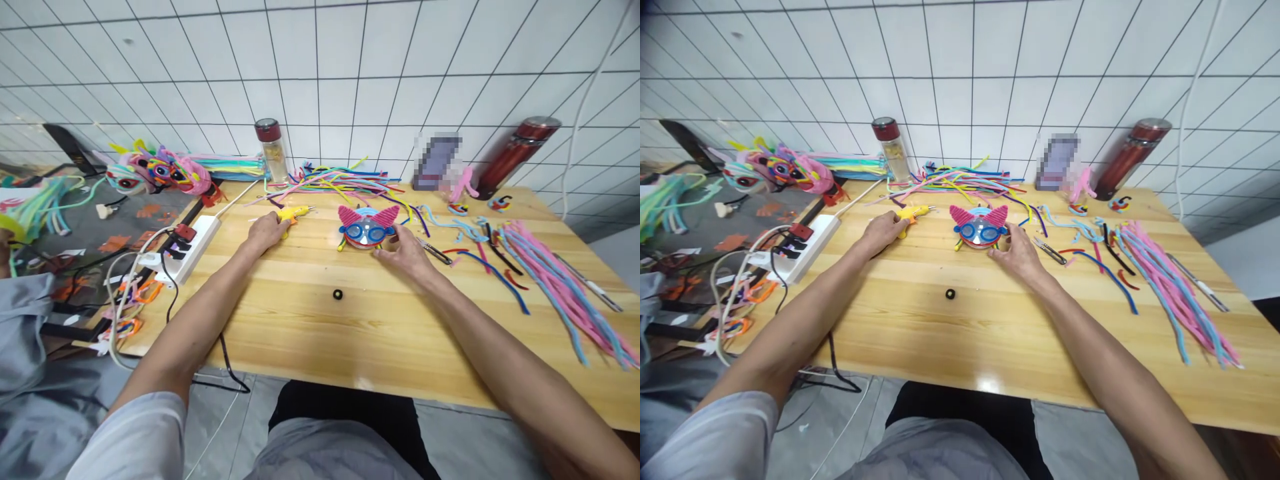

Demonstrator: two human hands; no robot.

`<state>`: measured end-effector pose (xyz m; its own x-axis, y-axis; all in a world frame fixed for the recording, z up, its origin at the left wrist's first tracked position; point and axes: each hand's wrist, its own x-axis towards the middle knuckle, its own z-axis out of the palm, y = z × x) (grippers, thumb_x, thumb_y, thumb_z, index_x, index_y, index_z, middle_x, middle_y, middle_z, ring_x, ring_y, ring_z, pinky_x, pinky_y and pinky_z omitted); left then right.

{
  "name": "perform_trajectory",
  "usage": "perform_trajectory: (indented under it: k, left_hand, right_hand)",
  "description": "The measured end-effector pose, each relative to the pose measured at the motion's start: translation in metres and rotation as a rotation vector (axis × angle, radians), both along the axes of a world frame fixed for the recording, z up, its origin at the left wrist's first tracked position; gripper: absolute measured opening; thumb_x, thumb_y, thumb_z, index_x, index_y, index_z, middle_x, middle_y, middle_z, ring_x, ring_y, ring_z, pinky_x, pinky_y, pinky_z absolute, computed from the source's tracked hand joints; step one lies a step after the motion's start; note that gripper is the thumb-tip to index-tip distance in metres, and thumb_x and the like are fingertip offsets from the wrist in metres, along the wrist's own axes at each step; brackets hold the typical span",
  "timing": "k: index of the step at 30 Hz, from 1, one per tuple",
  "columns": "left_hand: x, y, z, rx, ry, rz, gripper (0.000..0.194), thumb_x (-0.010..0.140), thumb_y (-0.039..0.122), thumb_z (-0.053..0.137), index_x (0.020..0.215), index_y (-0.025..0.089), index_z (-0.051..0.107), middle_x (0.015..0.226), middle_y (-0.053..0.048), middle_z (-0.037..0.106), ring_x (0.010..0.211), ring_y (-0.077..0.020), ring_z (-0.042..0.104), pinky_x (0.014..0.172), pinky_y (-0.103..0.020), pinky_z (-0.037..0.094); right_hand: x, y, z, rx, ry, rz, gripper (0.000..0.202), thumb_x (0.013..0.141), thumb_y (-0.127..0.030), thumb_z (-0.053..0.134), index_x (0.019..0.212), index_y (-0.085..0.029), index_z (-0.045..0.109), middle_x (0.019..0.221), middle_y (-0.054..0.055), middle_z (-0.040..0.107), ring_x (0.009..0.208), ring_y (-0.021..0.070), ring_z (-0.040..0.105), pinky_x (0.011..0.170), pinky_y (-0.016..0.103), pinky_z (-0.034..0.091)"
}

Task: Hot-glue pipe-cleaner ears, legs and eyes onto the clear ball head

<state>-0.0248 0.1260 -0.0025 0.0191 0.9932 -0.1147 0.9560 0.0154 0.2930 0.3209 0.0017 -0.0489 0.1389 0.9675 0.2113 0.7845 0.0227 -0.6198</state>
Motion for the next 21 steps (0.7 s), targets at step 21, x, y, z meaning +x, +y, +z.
perform_trajectory:
  k: [21]
  left_hand:
    - [-0.015, 0.005, -0.004, 0.044, -0.419, -0.016, 0.031, 0.093, 0.050, 0.054, 0.089, 0.021, 0.063, 0.076, -0.004, 0.070, 0.074, -0.0234, 0.061, 0.068, -0.032, 0.038]
  right_hand:
    - [0.004, -0.007, 0.002, -0.023, -0.051, -0.013, 0.074, 0.073, -0.050, 0.084, 0.136, -0.019, 0.062, 0.127, 0.017, 0.070, 0.106, 0.0352, 0.067, 0.094, 0.051, 0.054]
